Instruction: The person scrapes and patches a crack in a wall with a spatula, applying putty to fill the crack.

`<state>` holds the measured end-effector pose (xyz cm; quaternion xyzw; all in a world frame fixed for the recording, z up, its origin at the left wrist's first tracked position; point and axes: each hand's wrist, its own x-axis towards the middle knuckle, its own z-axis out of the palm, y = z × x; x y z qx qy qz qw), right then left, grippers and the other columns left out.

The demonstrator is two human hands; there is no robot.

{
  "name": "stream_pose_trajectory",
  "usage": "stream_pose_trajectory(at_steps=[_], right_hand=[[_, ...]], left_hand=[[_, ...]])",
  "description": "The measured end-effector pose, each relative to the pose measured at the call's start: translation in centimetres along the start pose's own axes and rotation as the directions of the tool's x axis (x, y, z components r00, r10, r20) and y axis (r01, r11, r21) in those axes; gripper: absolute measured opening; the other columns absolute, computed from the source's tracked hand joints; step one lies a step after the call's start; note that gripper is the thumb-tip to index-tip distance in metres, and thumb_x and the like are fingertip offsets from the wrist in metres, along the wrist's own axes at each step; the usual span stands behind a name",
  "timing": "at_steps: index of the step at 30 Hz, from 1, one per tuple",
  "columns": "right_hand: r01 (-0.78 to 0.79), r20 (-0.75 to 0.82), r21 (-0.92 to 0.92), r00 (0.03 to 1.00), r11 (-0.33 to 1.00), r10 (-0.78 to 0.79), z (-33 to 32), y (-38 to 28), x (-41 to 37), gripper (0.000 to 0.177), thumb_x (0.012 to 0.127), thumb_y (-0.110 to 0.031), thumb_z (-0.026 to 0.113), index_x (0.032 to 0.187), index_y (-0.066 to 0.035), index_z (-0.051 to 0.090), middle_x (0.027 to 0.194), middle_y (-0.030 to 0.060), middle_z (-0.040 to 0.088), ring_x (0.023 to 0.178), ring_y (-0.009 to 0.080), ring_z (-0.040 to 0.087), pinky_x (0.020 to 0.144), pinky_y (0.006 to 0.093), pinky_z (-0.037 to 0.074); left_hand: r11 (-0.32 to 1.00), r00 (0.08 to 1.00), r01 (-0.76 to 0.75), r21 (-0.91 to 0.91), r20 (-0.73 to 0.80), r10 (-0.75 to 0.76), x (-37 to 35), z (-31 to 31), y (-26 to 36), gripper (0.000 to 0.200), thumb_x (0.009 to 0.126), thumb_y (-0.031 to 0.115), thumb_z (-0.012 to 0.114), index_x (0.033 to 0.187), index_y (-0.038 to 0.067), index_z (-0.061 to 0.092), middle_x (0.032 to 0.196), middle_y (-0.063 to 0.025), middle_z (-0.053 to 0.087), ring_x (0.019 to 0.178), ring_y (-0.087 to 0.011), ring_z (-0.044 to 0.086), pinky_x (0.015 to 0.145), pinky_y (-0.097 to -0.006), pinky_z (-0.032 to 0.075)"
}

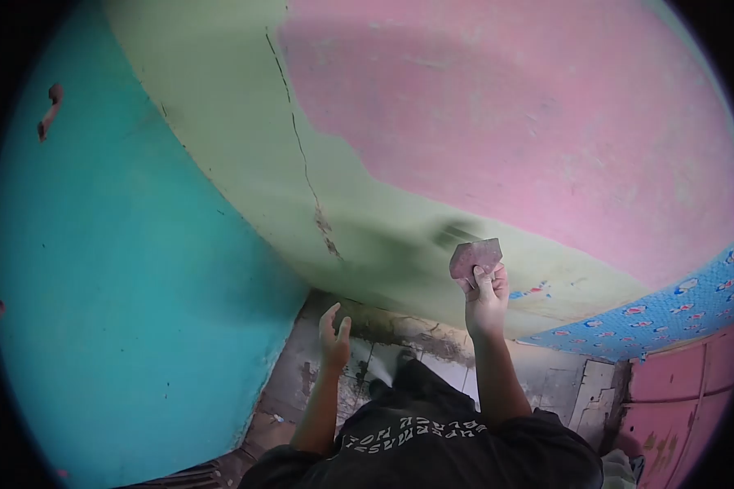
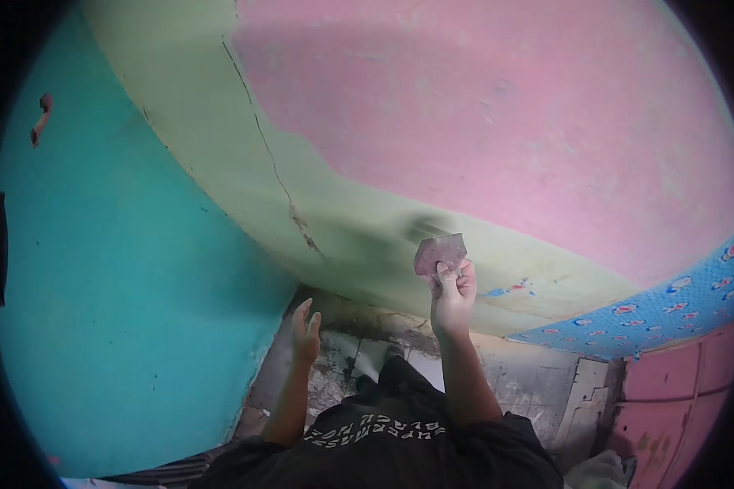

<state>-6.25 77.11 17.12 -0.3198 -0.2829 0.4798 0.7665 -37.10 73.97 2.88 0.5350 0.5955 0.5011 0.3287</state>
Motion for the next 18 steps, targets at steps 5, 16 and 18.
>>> stream_pose_trajectory(at_steps=[5,16,18], right_hand=[[-0.042,0.108,0.056,0.994,0.998,0.036,3.5,3.1,3.4,0.018,0.102,-0.006,0.062,0.119,-0.009,0.057,0.118,0.0064,0.067,0.105,0.0183,0.067,0.090,0.0385,0.059],[0.022,0.223,0.036,0.974,0.999,-0.029,10.6,6.9,6.2,0.020,0.099,0.000,0.065,0.103,-0.008,0.048,0.106,0.0042,0.063,0.097,0.0123,0.064,0.087,0.0366,0.061],[0.044,0.231,0.023,0.972,0.999,-0.048,11.4,7.1,6.1,0.020,0.098,0.001,0.066,0.104,-0.008,0.049,0.104,0.0042,0.064,0.096,0.0126,0.065,0.087,0.0371,0.061]], left_hand=[[0.998,0.999,-0.035,0.058,-0.005,0.035,5.2,-0.2,2.5,0.046,0.099,0.022,0.063,0.138,-0.001,0.056,0.139,-0.0200,0.057,0.133,-0.0348,0.052,0.115,-0.0443,0.037],[0.933,0.938,-0.321,0.163,-0.079,0.336,16.7,-1.7,9.3,0.046,0.095,0.015,0.065,0.137,-0.001,0.055,0.144,-0.0253,0.050,0.136,-0.0402,0.047,0.117,-0.0481,0.034],[0.923,0.925,-0.347,0.165,-0.102,0.366,17.7,-1.4,9.8,0.047,0.094,0.015,0.065,0.137,-0.001,0.054,0.147,-0.0259,0.048,0.137,-0.0411,0.045,0.117,-0.0500,0.033]])
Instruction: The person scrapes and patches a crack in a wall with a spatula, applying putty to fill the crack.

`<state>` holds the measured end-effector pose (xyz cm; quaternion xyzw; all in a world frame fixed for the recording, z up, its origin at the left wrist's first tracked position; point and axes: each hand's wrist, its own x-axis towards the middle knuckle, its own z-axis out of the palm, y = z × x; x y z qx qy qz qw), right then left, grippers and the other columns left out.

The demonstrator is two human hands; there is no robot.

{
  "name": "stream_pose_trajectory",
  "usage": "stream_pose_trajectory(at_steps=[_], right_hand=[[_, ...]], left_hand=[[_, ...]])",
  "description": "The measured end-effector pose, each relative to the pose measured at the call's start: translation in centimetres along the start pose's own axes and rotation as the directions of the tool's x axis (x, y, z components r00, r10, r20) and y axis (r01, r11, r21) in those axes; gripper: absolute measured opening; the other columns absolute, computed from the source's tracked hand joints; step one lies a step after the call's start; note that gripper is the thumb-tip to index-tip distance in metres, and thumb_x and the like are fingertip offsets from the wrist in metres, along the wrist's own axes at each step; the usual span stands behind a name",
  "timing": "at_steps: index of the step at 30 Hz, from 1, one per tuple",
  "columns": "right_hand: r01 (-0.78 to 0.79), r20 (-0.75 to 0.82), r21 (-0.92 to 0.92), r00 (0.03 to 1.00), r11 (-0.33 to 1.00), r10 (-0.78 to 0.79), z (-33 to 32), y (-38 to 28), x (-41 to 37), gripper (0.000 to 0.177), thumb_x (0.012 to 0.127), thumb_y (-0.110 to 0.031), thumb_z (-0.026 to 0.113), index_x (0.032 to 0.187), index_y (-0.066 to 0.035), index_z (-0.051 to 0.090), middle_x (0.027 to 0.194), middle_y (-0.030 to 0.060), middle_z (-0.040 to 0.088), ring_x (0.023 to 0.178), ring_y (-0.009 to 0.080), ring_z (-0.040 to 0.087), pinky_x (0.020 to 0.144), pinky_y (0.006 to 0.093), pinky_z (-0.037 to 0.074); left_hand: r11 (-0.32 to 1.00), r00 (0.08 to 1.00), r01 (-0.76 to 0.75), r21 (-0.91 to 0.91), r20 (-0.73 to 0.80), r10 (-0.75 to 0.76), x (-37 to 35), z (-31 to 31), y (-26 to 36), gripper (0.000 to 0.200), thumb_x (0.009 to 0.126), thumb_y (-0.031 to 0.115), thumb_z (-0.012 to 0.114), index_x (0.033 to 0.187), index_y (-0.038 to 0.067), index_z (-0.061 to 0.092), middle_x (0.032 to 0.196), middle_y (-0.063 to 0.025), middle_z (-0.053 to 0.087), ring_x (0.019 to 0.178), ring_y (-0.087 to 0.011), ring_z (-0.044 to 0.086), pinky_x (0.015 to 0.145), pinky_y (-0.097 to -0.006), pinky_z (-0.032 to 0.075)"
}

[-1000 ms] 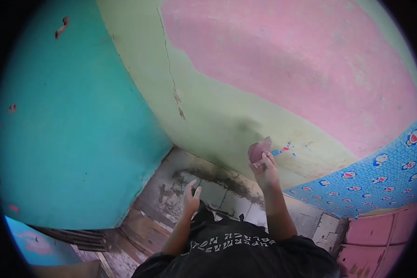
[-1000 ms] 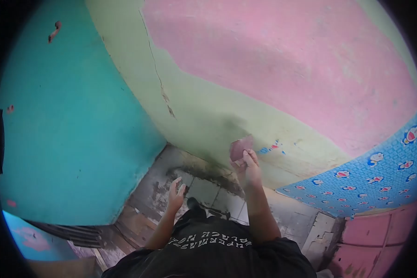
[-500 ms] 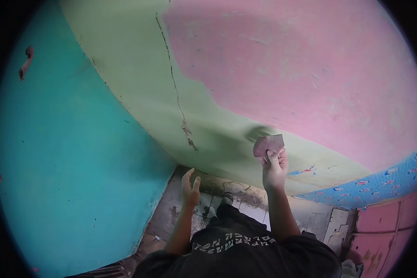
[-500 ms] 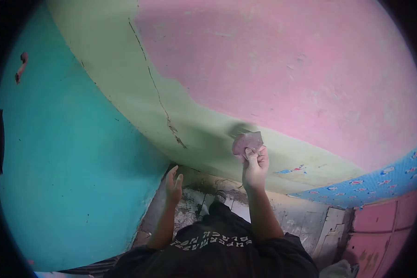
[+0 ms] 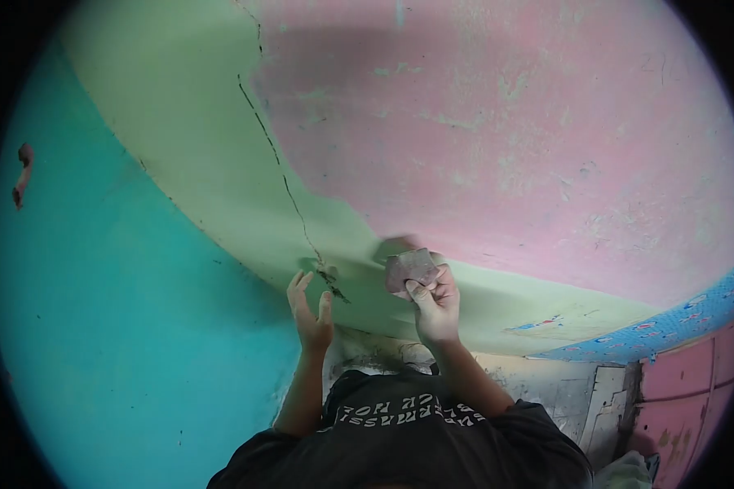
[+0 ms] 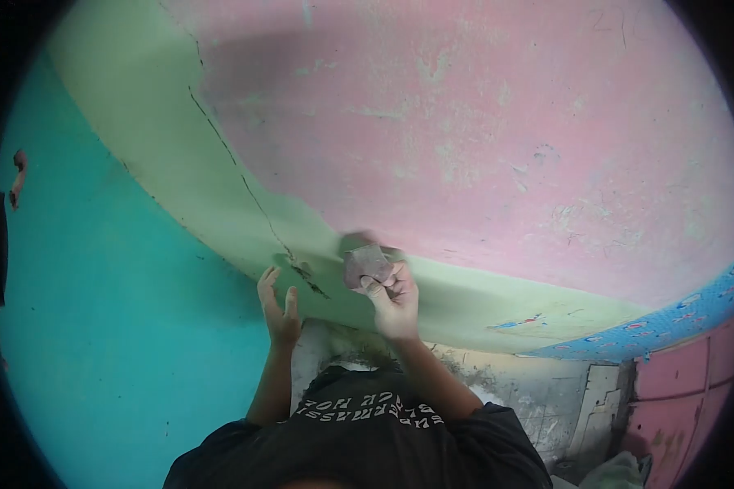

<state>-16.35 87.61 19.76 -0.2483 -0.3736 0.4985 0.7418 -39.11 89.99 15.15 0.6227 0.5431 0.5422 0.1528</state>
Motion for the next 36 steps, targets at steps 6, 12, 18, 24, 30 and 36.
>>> stream_pose_trajectory(at_steps=[6,12,18,24,30,36], right_hand=[[0.024,-0.032,-0.045,0.999,0.999,-0.026,3.7,0.4,0.2,0.018,0.099,-0.001,0.067,0.102,-0.007,0.050,0.104,0.0050,0.065,0.096,0.0130,0.065,0.087,0.0365,0.060],[0.267,-0.147,-0.342,0.932,0.901,-0.332,7.1,2.8,-0.1,0.019,0.099,-0.002,0.067,0.101,-0.005,0.049,0.112,0.0100,0.065,0.100,0.0135,0.059,0.088,0.0310,0.051],[0.554,0.086,-0.766,0.591,0.326,-0.802,10.6,2.8,2.6,0.015,0.091,0.007,0.067,0.103,0.001,0.059,0.116,0.0188,0.067,0.109,0.0280,0.065,0.093,0.0400,0.053],[0.414,0.368,-0.896,0.485,-0.163,-0.793,13.1,4.6,6.2,0.035,0.079,0.008,0.073,0.112,-0.004,0.075,0.126,0.0175,0.069,0.114,0.0358,0.065,0.102,0.0474,0.050],[0.215,0.387,-0.921,0.401,-0.326,-0.830,13.3,8.5,8.3,0.042,0.076,0.002,0.078,0.117,-0.006,0.076,0.129,0.0150,0.068,0.120,0.0355,0.061,0.106,0.0466,0.047],[0.185,0.368,-0.929,0.397,-0.320,-0.841,13.0,7.9,8.3,0.034,0.078,0.007,0.071,0.111,-0.002,0.074,0.119,0.0149,0.072,0.118,0.0356,0.062,0.106,0.0465,0.047]], left_hand=[[0.979,0.976,-0.202,0.033,-0.074,0.204,3.6,-0.2,-1.1,0.051,0.092,0.015,0.065,0.138,-0.001,0.049,0.151,-0.0260,0.042,0.140,-0.0425,0.041,0.117,-0.0548,0.031],[0.932,0.921,-0.355,0.070,-0.147,0.361,7.5,-2.8,-3.1,0.053,0.090,0.008,0.062,0.139,-0.003,0.044,0.151,-0.0279,0.040,0.138,-0.0451,0.040,0.116,-0.0565,0.030],[0.867,0.852,-0.483,0.122,-0.164,0.497,12.6,-7.1,-5.6,0.054,0.091,0.007,0.063,0.139,-0.003,0.042,0.152,-0.0290,0.039,0.138,-0.0463,0.040,0.116,-0.0573,0.030],[0.821,0.801,-0.557,0.124,-0.182,0.570,16.4,-8.6,-7.8,0.055,0.091,0.016,0.068,0.136,-0.002,0.043,0.151,-0.0314,0.037,0.141,-0.0483,0.035,0.116,-0.0623,0.027],[0.723,0.690,-0.664,0.188,-0.217,0.690,20.1,-8.9,-7.4,0.055,0.097,0.026,0.064,0.139,-0.001,0.040,0.156,-0.0296,0.032,0.144,-0.0495,0.032,0.117,-0.0651,0.025],[0.679,0.597,-0.689,0.254,-0.332,0.730,23.8,-5.5,-9.3,0.057,0.099,0.041,0.060,0.137,0.003,0.043,0.157,-0.0308,0.032,0.146,-0.0526,0.028,0.117,-0.0710,0.020]])
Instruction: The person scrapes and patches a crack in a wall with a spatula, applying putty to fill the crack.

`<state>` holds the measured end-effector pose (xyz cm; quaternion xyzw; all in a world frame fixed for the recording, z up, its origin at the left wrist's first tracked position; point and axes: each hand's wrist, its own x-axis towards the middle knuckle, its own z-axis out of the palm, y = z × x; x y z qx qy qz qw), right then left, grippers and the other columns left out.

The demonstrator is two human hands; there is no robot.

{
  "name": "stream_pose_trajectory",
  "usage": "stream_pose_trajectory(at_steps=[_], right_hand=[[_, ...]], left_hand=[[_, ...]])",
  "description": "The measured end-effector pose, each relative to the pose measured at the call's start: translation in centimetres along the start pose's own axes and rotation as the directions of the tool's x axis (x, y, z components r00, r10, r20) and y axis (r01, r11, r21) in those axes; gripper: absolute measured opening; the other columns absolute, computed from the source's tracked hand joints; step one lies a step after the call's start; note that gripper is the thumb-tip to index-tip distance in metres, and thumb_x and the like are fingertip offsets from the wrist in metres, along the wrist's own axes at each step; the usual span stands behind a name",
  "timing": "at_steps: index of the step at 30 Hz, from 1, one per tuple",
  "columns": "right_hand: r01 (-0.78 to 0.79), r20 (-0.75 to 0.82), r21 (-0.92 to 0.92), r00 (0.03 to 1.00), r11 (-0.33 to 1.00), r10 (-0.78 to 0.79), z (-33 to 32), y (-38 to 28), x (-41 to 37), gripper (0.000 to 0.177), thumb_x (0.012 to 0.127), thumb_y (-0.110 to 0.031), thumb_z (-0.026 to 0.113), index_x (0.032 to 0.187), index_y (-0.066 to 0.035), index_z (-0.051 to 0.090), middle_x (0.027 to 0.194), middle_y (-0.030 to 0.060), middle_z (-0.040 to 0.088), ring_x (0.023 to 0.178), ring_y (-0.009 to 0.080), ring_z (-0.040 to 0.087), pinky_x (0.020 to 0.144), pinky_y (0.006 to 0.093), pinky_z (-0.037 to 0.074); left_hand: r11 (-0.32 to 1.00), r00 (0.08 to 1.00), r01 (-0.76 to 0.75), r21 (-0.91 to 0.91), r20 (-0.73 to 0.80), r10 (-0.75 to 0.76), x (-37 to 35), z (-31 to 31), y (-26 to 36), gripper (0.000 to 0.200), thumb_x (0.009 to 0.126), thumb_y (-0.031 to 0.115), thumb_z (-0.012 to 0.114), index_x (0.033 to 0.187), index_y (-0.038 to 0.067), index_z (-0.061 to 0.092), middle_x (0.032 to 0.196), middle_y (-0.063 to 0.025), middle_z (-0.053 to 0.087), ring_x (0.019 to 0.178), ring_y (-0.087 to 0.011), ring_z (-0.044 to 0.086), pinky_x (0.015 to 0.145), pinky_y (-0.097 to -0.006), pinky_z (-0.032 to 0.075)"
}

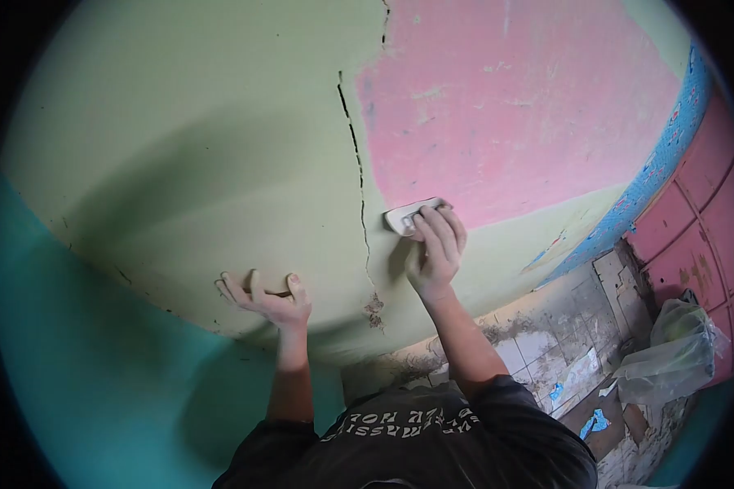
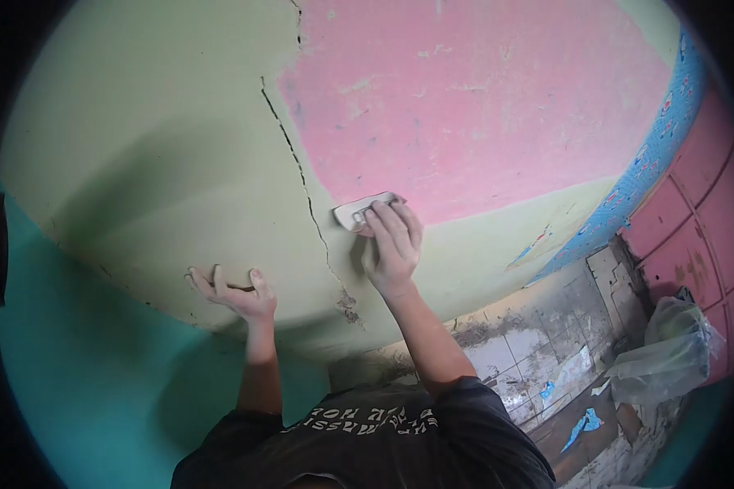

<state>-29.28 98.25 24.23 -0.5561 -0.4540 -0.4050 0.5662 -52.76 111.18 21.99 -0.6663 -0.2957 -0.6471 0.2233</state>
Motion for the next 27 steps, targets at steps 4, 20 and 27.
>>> stream_pose_trajectory(at_steps=[4,20,27], right_hand=[[0.134,0.084,0.097,0.986,0.986,-0.143,0.5,-1.3,-0.1,0.040,0.072,0.013,0.064,0.110,0.000,0.071,0.119,0.0153,0.072,0.119,0.0378,0.062,0.107,0.0472,0.046],[-0.039,-0.058,0.036,0.997,0.999,0.041,1.6,-0.6,-1.8,0.033,0.078,-0.004,0.071,0.111,-0.005,0.069,0.122,0.0143,0.070,0.118,0.0350,0.062,0.107,0.0513,0.043],[0.034,-0.026,0.061,0.999,0.998,-0.032,1.3,-0.6,-0.1,0.023,0.072,-0.003,0.071,0.094,-0.009,0.066,0.118,0.0147,0.069,0.112,0.0355,0.064,0.103,0.0519,0.045]], left_hand=[[0.991,1.000,-0.020,0.130,0.009,0.019,-1.3,1.1,-0.5,0.056,0.101,0.054,0.051,0.130,0.007,0.051,0.156,-0.0310,0.035,0.150,-0.0540,0.025,0.117,-0.0726,0.016],[0.989,0.997,-0.077,0.124,0.008,0.077,-1.0,0.6,-0.9,0.059,0.103,0.053,0.052,0.139,0.007,0.046,0.158,-0.0303,0.034,0.150,-0.0508,0.027,0.117,-0.0715,0.021],[0.994,0.998,-0.061,0.087,-0.007,0.062,-1.3,0.9,-1.2,0.054,0.102,0.053,0.052,0.129,0.006,0.050,0.157,-0.0312,0.034,0.149,-0.0529,0.027,0.117,-0.0723,0.021]])
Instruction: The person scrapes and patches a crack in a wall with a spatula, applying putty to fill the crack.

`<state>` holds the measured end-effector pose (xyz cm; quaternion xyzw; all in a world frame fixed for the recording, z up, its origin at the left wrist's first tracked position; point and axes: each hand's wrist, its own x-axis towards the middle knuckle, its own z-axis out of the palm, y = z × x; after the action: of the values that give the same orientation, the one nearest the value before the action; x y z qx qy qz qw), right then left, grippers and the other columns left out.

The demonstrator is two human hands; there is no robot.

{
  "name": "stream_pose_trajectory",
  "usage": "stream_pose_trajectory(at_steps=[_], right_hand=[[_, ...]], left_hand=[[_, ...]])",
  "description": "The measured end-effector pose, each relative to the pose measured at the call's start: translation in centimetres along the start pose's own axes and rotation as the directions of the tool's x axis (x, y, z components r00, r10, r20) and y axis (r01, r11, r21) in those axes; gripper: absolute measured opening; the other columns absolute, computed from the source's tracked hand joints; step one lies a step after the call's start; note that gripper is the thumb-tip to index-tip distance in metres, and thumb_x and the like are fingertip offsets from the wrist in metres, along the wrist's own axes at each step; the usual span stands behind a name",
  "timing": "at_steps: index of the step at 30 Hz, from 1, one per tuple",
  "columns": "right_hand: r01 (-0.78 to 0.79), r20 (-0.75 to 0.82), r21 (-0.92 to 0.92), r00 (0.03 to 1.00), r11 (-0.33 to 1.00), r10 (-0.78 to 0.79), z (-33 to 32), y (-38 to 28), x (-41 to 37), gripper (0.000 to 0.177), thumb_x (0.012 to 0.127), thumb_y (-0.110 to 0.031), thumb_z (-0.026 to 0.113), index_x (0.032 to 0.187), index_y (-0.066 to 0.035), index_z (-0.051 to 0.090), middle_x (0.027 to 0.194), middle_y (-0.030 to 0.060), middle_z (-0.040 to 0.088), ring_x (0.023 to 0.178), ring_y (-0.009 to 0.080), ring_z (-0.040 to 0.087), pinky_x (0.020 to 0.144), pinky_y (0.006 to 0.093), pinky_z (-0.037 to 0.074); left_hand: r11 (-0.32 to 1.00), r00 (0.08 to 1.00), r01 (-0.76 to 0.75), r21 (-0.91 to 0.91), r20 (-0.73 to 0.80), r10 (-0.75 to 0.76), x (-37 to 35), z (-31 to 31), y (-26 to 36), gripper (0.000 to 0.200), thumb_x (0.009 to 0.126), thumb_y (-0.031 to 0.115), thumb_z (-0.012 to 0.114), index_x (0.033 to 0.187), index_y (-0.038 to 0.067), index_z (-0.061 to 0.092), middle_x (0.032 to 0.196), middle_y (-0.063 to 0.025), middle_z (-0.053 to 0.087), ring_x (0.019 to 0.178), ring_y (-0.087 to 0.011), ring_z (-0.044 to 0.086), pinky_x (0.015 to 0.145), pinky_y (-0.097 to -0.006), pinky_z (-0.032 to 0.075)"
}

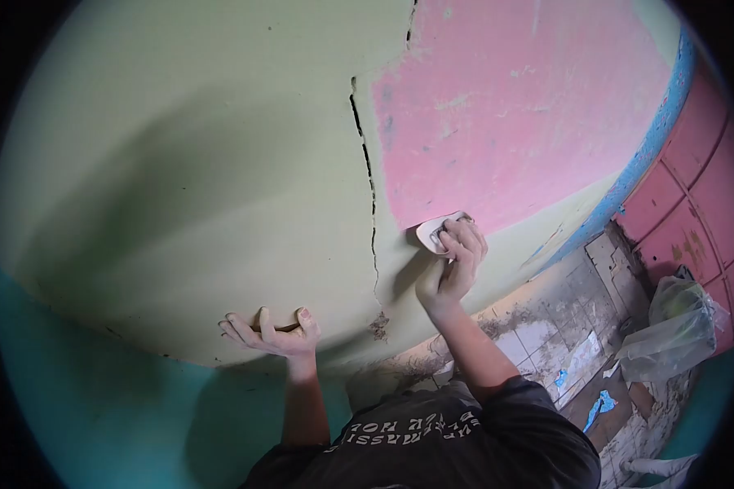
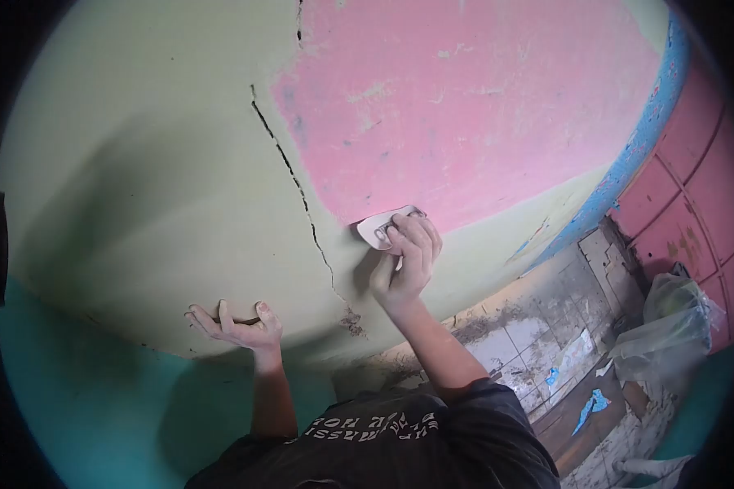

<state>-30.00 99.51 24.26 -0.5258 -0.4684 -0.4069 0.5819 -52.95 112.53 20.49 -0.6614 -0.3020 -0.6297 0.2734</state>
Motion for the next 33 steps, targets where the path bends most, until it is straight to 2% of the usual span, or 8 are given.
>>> stream_pose_trajectory(at_steps=[5,6,10,13,17,20,23,33], right_hand=[[0.071,0.078,-0.060,0.995,0.996,-0.066,-0.7,0.4,-0.4,0.025,0.071,0.001,0.069,0.093,-0.009,0.066,0.121,0.0168,0.069,0.115,0.0360,0.064,0.104,0.0506,0.046],[-0.173,-0.145,0.057,0.973,0.983,0.180,0.1,0.8,-0.1,0.022,0.076,-0.003,0.069,0.097,-0.009,0.068,0.122,0.0162,0.070,0.116,0.0343,0.064,0.104,0.0497,0.046],[0.229,0.226,0.073,0.944,0.971,-0.239,-0.4,-1.3,-0.4,0.024,0.082,0.001,0.068,0.105,-0.004,0.066,0.119,0.0188,0.068,0.113,0.0366,0.064,0.104,0.0503,0.046],[-0.127,-0.170,-0.059,0.979,0.990,0.115,-0.1,0.8,1.1,0.014,0.083,0.000,0.069,0.096,-0.005,0.067,0.119,0.0180,0.069,0.112,0.0353,0.064,0.103,0.0496,0.047],[0.224,0.232,0.105,0.942,0.969,-0.242,-1.0,-0.2,-0.4,0.016,0.082,0.001,0.069,0.097,-0.004,0.067,0.119,0.0170,0.071,0.113,0.0356,0.065,0.101,0.0490,0.049],[-0.082,-0.156,-0.162,0.986,0.983,0.057,-0.3,0.8,1.4,0.010,0.084,-0.007,0.073,0.092,-0.005,0.068,0.121,0.0129,0.072,0.110,0.0317,0.067,0.096,0.0459,0.053],[0.173,0.153,-0.020,0.974,0.985,-0.168,-0.7,-1.4,0.2,0.012,0.083,0.000,0.071,0.093,-0.003,0.066,0.120,0.0146,0.072,0.110,0.0342,0.067,0.096,0.0470,0.053],[0.080,0.052,-0.085,0.996,0.993,-0.075,-1.6,1.0,1.0,0.013,0.084,0.001,0.070,0.097,-0.001,0.065,0.117,0.0171,0.072,0.112,0.0377,0.066,0.098,0.0508,0.051]], left_hand=[[1.000,1.000,0.011,-0.014,0.015,-0.011,0.3,-0.3,0.3,0.054,0.102,0.053,0.053,0.130,0.007,0.049,0.157,-0.0308,0.034,0.150,-0.0521,0.025,0.117,-0.0721,0.022],[1.000,1.000,0.010,-0.020,0.004,-0.010,0.4,-0.1,0.3,0.054,0.102,0.053,0.053,0.130,0.007,0.049,0.157,-0.0308,0.034,0.150,-0.0519,0.025,0.117,-0.0720,0.022],[1.000,1.000,0.011,-0.005,0.018,-0.011,0.1,-0.5,0.4,0.053,0.102,0.053,0.053,0.128,0.007,0.050,0.157,-0.0301,0.034,0.150,-0.0511,0.025,0.117,-0.0717,0.023],[1.000,1.000,0.001,-0.013,-0.008,-0.002,0.6,0.1,0.2,0.052,0.102,0.053,0.053,0.127,0.007,0.051,0.157,-0.0296,0.034,0.150,-0.0506,0.026,0.117,-0.0711,0.023],[1.000,1.000,0.002,-0.008,-0.005,-0.002,0.2,-0.4,0.3,0.051,0.103,0.053,0.052,0.126,0.007,0.052,0.157,-0.0294,0.035,0.150,-0.0499,0.026,0.117,-0.0705,0.023],[1.000,1.000,-0.003,-0.012,-0.011,0.003,0.6,-0.1,0.2,0.051,0.103,0.053,0.051,0.125,0.007,0.052,0.156,-0.0295,0.036,0.150,-0.0497,0.027,0.117,-0.0701,0.023],[1.000,1.000,0.012,0.004,-0.002,-0.012,0.1,-0.5,0.4,0.050,0.103,0.053,0.051,0.123,0.007,0.053,0.155,-0.0296,0.037,0.150,-0.0496,0.027,0.117,-0.0695,0.022],[1.000,1.000,0.005,-0.017,-0.026,-0.005,0.3,-0.1,0.3,0.049,0.103,0.051,0.051,0.122,0.006,0.056,0.154,-0.0297,0.038,0.150,-0.0498,0.027,0.119,-0.0681,0.020]])
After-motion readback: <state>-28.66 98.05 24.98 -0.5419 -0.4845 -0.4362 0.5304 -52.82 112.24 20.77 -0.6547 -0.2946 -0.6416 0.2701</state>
